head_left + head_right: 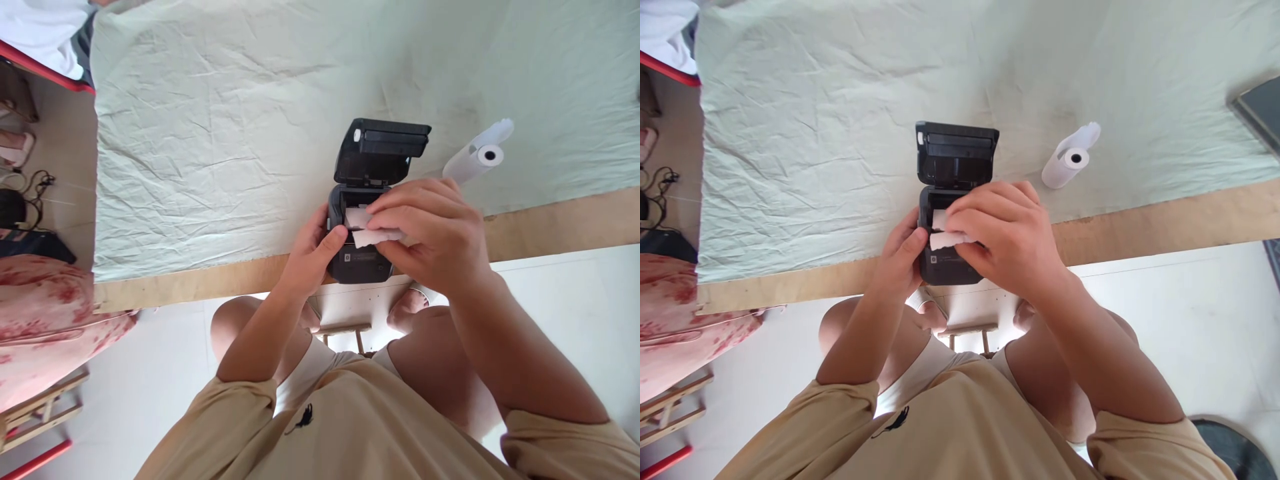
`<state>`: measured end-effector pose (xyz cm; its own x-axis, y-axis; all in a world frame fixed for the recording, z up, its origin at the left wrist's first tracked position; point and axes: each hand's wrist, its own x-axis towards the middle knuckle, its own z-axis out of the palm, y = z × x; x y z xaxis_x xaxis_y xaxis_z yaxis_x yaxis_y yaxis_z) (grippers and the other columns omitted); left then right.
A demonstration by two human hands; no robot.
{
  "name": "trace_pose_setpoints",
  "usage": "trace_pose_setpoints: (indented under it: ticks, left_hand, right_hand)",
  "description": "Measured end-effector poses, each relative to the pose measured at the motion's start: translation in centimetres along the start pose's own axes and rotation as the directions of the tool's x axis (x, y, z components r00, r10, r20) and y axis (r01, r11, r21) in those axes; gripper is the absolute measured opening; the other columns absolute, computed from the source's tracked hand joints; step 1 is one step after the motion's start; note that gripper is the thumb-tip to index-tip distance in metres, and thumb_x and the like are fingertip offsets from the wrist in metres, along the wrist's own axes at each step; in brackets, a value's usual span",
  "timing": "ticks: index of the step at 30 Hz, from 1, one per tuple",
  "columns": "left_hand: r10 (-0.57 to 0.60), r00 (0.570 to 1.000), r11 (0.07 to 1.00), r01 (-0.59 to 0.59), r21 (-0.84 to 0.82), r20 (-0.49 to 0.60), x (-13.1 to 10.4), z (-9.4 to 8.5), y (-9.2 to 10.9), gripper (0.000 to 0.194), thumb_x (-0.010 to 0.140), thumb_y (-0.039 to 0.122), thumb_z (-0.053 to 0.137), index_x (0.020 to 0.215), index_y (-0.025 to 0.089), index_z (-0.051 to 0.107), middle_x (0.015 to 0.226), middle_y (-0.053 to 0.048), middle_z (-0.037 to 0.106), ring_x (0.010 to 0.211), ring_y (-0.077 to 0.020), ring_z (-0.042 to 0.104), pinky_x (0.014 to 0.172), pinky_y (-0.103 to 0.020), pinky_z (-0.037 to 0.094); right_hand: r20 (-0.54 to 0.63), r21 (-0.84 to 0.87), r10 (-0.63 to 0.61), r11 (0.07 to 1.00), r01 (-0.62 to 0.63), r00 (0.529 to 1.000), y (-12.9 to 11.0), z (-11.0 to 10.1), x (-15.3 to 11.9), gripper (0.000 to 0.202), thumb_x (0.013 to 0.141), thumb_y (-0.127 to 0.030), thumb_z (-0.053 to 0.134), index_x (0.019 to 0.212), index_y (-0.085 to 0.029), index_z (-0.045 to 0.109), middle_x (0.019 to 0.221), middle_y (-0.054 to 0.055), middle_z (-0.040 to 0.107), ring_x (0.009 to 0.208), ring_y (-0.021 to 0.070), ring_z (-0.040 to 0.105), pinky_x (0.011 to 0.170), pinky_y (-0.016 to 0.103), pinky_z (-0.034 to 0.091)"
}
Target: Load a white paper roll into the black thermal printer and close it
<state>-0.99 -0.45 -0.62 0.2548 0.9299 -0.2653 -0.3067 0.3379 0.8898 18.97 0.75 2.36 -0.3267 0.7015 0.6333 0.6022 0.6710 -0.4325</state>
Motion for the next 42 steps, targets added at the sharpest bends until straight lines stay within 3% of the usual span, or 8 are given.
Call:
trace_pose_setpoints:
  ticks: [4, 8, 10, 14, 19, 24, 34, 42]
  left_hand:
    - [0.021, 0.999, 1.0, -0.021, 0.012, 0.032, 0.1, -0.3, 0.0, 0.068, 0.082, 0.057, 0.099, 0.135, 0.024, 0.073, 0.134, -0.009, 0.085, 0.123, -0.0286, 0.081, 0.102, -0.036, 0.069]
    - [-0.055, 0.998, 0.996, 0.057, 0.071, -0.025, 0.0, -0.4, 0.2, 0.08, 0.071, 0.041, 0.107, 0.141, 0.027, 0.071, 0.125, -0.006, 0.084, 0.113, -0.027, 0.081, 0.097, -0.034, 0.069]
    - [-0.055, 0.997, 0.993, 0.06, 0.099, -0.046, -0.1, -0.4, 0.2, 0.084, 0.071, 0.04, 0.106, 0.146, 0.028, 0.07, 0.126, -0.007, 0.083, 0.116, -0.0287, 0.08, 0.099, -0.036, 0.069]
    - [-0.003, 0.999, 0.994, 0.008, 0.107, -0.051, 0.0, -0.6, -0.2, 0.093, 0.073, 0.037, 0.104, 0.156, 0.03, 0.063, 0.149, -0.01, 0.078, 0.139, -0.0343, 0.075, 0.108, -0.038, 0.068]
    - [0.023, 0.999, 0.992, -0.017, 0.129, -0.049, 0.1, -0.9, -0.6, 0.083, 0.074, 0.041, 0.104, 0.146, 0.03, 0.067, 0.147, -0.01, 0.077, 0.135, -0.0345, 0.077, 0.108, -0.039, 0.068]
    - [0.05, 0.999, 0.988, -0.047, 0.145, -0.018, 0.2, -0.8, -0.5, 0.077, 0.08, 0.044, 0.1, 0.146, 0.029, 0.064, 0.149, -0.009, 0.077, 0.146, -0.0345, 0.072, 0.121, -0.042, 0.064]
    - [0.03, 0.999, 0.976, -0.022, 0.217, -0.031, 0.4, -0.5, -0.1, 0.084, 0.077, 0.052, 0.1, 0.147, 0.026, 0.059, 0.159, -0.012, 0.072, 0.151, -0.0375, 0.069, 0.126, -0.05, 0.061]
    - [0.049, 0.998, 0.966, -0.04, 0.254, -0.031, 0.4, -0.5, -0.3, 0.085, 0.087, 0.063, 0.092, 0.155, 0.025, 0.058, 0.161, -0.013, 0.07, 0.149, -0.035, 0.069, 0.126, -0.047, 0.06]
  right_hand:
    - [0.02, 0.111, -0.086, 0.99, 0.083, 0.996, 0.4, 0.7, -0.7, 0.01, 0.103, -0.03, 0.074, 0.093, -0.028, 0.073, 0.099, -0.002, 0.087, 0.1, 0.0248, 0.083, 0.084, 0.044, 0.055]
    - [-0.276, 0.123, 0.0, 0.992, 0.036, 0.961, 1.7, 0.8, -1.0, 0.011, 0.104, -0.026, 0.061, 0.098, -0.032, 0.069, 0.094, 0.002, 0.078, 0.091, 0.0244, 0.077, 0.078, 0.044, 0.059]
    - [-0.299, 0.064, 0.141, 0.99, -0.127, 0.944, 2.6, 0.7, -1.1, 0.022, 0.104, -0.032, 0.058, 0.124, -0.036, 0.066, 0.123, 0.008, 0.075, 0.112, 0.0295, 0.077, 0.084, 0.047, 0.063]
    - [-0.103, 0.11, 0.287, 0.955, -0.276, 0.952, 4.2, 1.0, -1.9, 0.064, 0.105, -0.04, 0.051, 0.165, -0.043, 0.03, 0.171, 0.015, 0.053, 0.15, 0.0332, 0.067, 0.108, 0.054, 0.064]
    - [-0.085, 0.306, 0.206, 0.937, -0.171, 0.975, 4.5, 1.1, -2.5, 0.051, 0.105, -0.039, 0.057, 0.155, -0.037, 0.048, 0.144, 0.014, 0.074, 0.134, 0.0312, 0.076, 0.102, 0.048, 0.067]
    - [0.132, 0.195, 0.2, 0.955, -0.223, 0.971, 3.8, 0.5, -2.5, 0.042, 0.109, -0.032, 0.055, 0.15, -0.033, 0.057, 0.158, 0.014, 0.07, 0.146, 0.0302, 0.069, 0.112, 0.049, 0.065]
    - [0.026, 0.426, 0.207, 0.883, -0.198, 0.978, 5.1, 2.4, -3.0, 0.047, 0.113, -0.062, 0.058, 0.149, -0.034, 0.067, 0.154, 0.012, 0.073, 0.14, 0.0351, 0.073, 0.108, 0.056, 0.067]
    - [-0.008, 0.477, 0.209, 0.86, -0.18, 0.978, 4.8, 2.5, -2.9, 0.042, 0.114, -0.058, 0.06, 0.151, -0.038, 0.069, 0.152, 0.01, 0.074, 0.139, 0.0331, 0.073, 0.104, 0.053, 0.067]
